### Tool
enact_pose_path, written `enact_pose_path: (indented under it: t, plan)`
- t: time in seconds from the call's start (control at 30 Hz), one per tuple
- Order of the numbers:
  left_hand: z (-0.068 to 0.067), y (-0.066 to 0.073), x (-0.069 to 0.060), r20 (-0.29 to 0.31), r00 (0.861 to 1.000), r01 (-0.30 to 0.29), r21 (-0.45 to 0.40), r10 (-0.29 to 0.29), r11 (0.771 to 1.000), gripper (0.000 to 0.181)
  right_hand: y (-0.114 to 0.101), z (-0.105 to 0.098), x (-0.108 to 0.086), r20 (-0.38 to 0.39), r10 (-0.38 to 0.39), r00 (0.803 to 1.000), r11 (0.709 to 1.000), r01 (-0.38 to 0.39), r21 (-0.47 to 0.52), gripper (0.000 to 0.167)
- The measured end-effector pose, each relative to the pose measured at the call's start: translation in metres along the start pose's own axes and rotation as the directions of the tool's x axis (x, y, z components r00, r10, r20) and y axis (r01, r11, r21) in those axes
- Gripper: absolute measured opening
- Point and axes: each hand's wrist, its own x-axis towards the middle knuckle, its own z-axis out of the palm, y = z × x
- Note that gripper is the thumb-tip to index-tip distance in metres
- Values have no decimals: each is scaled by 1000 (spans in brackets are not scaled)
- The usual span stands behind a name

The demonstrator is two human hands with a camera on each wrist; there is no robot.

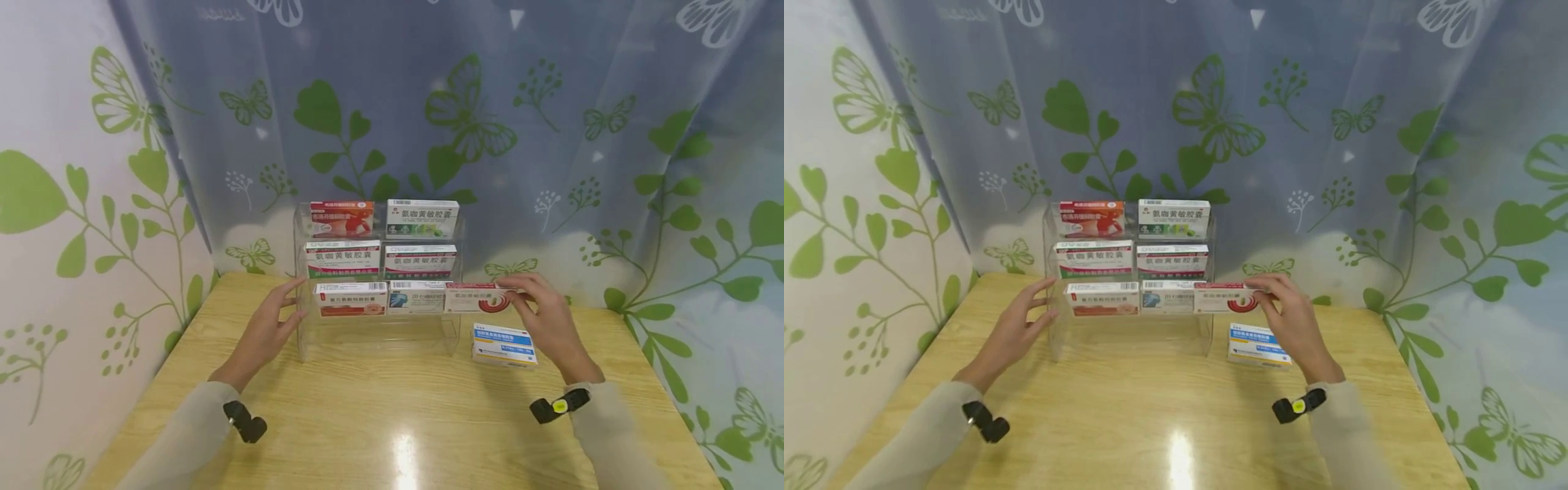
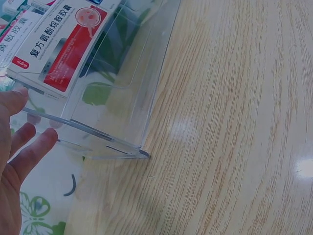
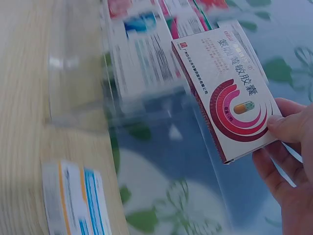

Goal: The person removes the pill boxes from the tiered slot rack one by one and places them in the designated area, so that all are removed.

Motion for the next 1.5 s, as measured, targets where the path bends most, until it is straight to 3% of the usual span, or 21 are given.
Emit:
enact_pose_path:
  t: [0.2, 0.33, 0.5, 0.8, 1.0, 1.2, 1.4, 1.5]
  plan:
    - [-1, 0, -1, 0, 1000, 2, -1, -2, 1000, 70, 25, -32, -17, -42, 89, 995, 996, -90, -23, 28]
    - [0, 0, -1, 9, 1000, 10, -15, -10, 1000, 69, 45, -49, -33, -72, 182, 981, 982, -186, -41, 26]
    - [-1, 1, -1, 10, 1000, 18, -22, -18, 1000, 69, 77, -67, -55, -93, 303, 948, 951, -308, -36, 27]
    - [-1, 0, 0, 12, 999, 32, -10, -32, 999, 71, 124, -89, -96, 9, 490, 872, 868, -487, -95, 38]
    - [-1, 0, 0, 23, 999, 40, -11, -40, 999, 71, 137, -91, -108, 118, 568, 815, 821, -550, -154, 43]
    - [-1, 0, 0, 20, 999, 40, -23, -40, 999, 70, 150, -79, -114, 185, 600, 778, 800, -577, -165, 44]
    - [-1, 2, -1, 17, 999, 49, -33, -48, 998, 69, 157, -67, -118, 183, 602, 777, 798, -584, -147, 42]
    - [-1, 2, -1, 16, 998, 53, -36, -53, 998, 69, 155, -64, -119, 217, 617, 756, 786, -600, -146, 45]
